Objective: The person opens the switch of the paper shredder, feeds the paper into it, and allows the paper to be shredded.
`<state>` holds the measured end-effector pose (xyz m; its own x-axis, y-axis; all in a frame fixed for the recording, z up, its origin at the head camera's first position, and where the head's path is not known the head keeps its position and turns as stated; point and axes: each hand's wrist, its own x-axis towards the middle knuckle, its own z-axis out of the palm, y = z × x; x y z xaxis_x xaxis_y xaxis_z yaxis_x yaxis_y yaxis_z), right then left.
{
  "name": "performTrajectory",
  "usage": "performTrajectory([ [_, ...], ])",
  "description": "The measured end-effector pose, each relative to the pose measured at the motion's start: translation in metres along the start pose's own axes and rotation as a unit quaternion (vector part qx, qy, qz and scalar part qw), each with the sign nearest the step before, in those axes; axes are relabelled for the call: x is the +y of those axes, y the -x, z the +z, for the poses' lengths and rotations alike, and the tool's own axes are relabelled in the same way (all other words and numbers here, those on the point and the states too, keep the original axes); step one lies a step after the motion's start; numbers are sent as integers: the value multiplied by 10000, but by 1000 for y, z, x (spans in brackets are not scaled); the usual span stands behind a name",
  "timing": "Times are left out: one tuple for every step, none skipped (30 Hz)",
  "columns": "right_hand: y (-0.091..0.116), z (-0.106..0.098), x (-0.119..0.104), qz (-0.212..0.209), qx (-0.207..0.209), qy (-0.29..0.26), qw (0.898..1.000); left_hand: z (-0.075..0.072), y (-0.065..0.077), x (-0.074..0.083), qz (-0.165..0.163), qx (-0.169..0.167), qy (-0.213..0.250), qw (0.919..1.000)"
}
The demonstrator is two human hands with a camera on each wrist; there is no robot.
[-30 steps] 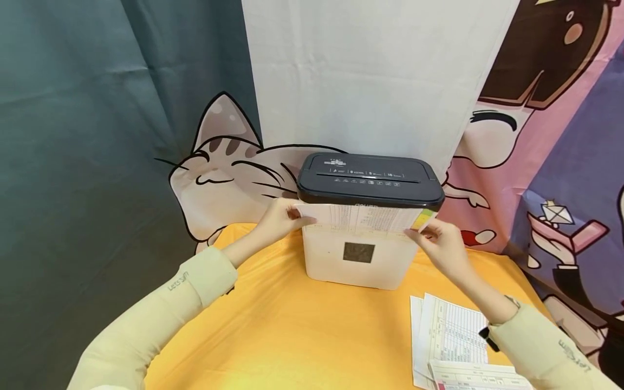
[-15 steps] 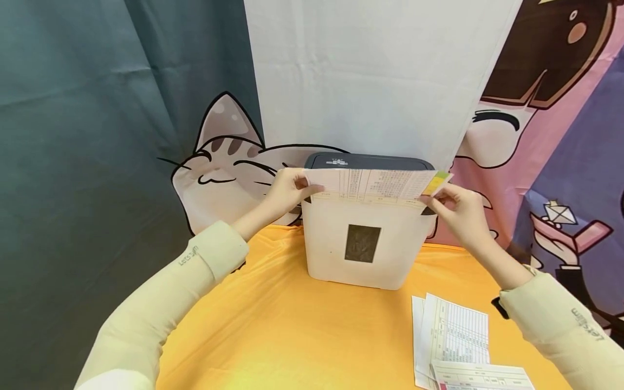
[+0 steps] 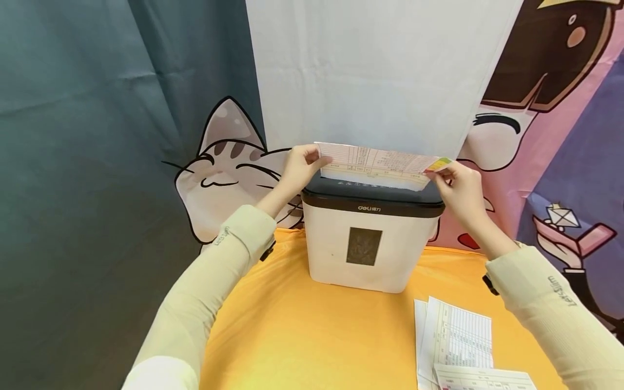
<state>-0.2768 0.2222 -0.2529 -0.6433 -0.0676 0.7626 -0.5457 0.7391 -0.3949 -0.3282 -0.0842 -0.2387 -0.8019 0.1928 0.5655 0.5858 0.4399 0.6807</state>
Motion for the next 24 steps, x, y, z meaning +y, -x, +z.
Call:
performTrajectory([
  [-1,1,1,70,-4,15,10000,2,-1,-1,-35,20,36,10000],
  [-3,1,2,130,-10,48,9999,4,-3,-2,-64,42,58,10000],
  [-5,2,3,191,-14,75,9998,5,-5,-3,-93,80,75,9999],
  [-6,2,4,249,-30,77,9997,7,-6,-3,-120,115,113,9998],
  [-8,3,4,314,-56,76,9995,9,-8,-4,-141,151,158,9997],
  [-10,4,5,359,-103,74,9993,10,-9,-5,-160,190,222,9994],
  [-11,5,6,394,-156,85,9991,12,-11,-6,-185,230,260,9992],
  [-12,6,6,414,-213,99,9989,13,-12,-7,-206,264,301,9990],
  [-13,7,7,439,-274,97,9986,15,-13,-8,-229,295,346,9987],
  [-14,8,8,462,-331,110,9983,16,-13,-9,-247,315,371,9985],
  [-14,8,9,484,-375,124,9980,18,-14,-9,-252,326,388,9984],
  [-14,9,10,507,-398,130,9978,19,-14,-10,-261,333,380,9984],
  [-15,10,10,548,-408,150,9976,21,-15,-10,-267,332,385,9983],
  [-15,11,11,592,-423,161,9972,22,-15,-10,-263,339,375,9984],
  [-15,12,12,644,-432,175,9968,23,-16,-11,-250,360,314,9985],
  [-15,13,13,688,-436,193,9965,24,-16,-12,-229,396,235,9987],
  [-15,14,14,730,-437,192,9962,24,-17,-12,-220,419,165,9987],
  [-15,15,14,776,-442,184,9958,24,-18,-13,-217,448,94,9987],
  [-16,15,15,810,-459,174,9955,24,-18,-13,-216,477,19,9986],
  [-16,16,15,831,-471,162,9953,24,-19,-14,-216,502,-68,9985],
  [-16,16,15,860,-481,145,9950,24,-19,-14,-223,513,-145,9983],
  [-17,16,15,886,-496,127,9948,24,-20,-15,-238,514,-199,9982],
  [-17,16,15,909,-517,113,9945,23,-20,-15,-260,497,-225,9982],
  [-17,15,15,933,-548,109,9941,24,-20,-15,-270,487,-240,9982],
])
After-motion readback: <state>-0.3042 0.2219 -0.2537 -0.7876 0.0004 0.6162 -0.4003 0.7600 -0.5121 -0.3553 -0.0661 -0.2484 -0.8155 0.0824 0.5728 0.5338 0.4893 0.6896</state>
